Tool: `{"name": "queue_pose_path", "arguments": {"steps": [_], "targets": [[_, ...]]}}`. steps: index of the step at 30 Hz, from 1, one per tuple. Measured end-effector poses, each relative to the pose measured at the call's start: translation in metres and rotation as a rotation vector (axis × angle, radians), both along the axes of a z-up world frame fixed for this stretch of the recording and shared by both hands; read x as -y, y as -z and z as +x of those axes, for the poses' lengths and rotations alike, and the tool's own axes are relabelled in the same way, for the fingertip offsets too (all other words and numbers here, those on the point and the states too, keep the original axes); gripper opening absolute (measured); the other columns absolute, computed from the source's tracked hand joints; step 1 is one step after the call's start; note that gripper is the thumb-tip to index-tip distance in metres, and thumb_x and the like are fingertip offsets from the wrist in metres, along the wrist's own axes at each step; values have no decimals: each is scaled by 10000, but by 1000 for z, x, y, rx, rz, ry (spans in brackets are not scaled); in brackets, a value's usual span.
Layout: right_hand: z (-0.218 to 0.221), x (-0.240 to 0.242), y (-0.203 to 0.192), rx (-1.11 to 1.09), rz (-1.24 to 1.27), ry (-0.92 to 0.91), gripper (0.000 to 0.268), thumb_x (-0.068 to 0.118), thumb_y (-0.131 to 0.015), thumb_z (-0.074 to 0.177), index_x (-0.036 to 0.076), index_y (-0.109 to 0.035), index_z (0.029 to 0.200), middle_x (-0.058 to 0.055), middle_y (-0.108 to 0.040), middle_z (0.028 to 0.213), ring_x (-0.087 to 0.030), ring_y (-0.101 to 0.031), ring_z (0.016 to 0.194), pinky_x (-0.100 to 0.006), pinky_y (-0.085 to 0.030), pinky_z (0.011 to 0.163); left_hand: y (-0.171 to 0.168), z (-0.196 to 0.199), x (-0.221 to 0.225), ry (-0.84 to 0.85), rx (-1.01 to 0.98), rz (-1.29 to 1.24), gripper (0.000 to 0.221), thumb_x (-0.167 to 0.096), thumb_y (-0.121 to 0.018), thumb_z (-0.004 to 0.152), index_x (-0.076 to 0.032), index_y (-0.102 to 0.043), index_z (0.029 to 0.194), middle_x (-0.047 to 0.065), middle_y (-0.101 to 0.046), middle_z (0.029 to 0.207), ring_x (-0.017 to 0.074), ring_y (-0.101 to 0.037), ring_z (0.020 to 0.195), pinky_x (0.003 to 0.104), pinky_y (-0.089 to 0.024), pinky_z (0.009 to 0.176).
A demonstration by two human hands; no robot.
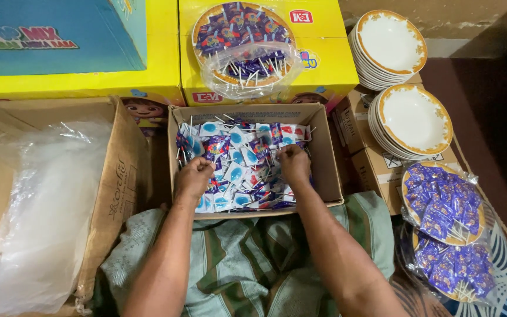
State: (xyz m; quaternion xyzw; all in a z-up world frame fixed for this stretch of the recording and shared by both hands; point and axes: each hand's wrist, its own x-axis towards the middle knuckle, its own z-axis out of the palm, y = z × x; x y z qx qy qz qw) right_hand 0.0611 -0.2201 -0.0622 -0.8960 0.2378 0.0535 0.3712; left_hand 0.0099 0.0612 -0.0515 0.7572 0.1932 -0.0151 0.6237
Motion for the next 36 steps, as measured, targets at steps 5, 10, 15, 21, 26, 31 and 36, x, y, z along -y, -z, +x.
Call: {"name": "queue_pose_path", "arguments": {"steps": [5, 10, 15, 21, 26, 31, 36], "targets": [[18, 6, 47, -30, -135, -172, 215, 392, -664, 887, 260, -779, 1011, -47, -787, 993, -346, -724, 1061, -474, -587, 905, 46, 14, 0, -39, 21, -117, 123, -173, -741, 883, -89, -744, 973, 104, -701, 758, 173, -709, 677, 235, -507, 477], [13, -7, 32, -121, -116, -206, 194, 361, -687, 830, 287, -815, 956, -92, -789, 942, -356, -739, 1014, -450, -611, 839, 43, 14, 9, -78, 34, -238, 128, -153, -718, 906, -60, -713, 994, 95, -653, 792, 163, -695, 701, 190, -473, 477], [0, -26, -24, -176, -96, -224, 302, 379, -725, 828, 190, -796, 1053, -189, -762, 1051, -405, -713, 1091, -472, -580, 911, 36, 8, 13, -84, 29, -283, 121, -140, -737, 907, -61, -706, 994, 87, -640, 809, 157, -698, 676, 180, -454, 443], [9, -16, 13, -154, -120, -297, 345, 396, -725, 839, 154, -800, 1074, -214, -759, 1064, -426, -696, 1120, -504, -577, 923, 31, 4, 15, -78, 16, -328, 96, -144, -728, 918, -77, -687, 974, 63, -611, 825, 139, -690, 699, 151, -432, 459], [3, -7, 12, -67, -77, -276, 272, 374, -704, 851, 186, -804, 1021, -143, -775, 1002, -394, -709, 1070, -493, -576, 917, -7, -9, 17, -68, 14, -327, 94, -155, -732, 924, -83, -695, 971, 52, -614, 815, 140, -692, 703, 160, -434, 468], [-1, -6, 17, 5, 151, -155, 140, 313, -715, 842, 209, -796, 889, -47, -763, 746, -264, -758, 863, -381, -580, 745, 15, 7, 21, -48, 85, -293, 76, -151, -742, 911, -105, -716, 966, 45, -642, 793, 143, -700, 730, 185, -425, 527], [-28, -6, -66, 250, 401, -144, 196, 275, -760, 864, 88, -746, 809, -93, -665, 562, -189, -630, 628, -313, -490, 616, -76, 2, 37, 12, 159, -116, 90, -215, -777, 894, -139, -761, 940, 54, -684, 655, 143, -672, 640, 240, -439, 543]]}}
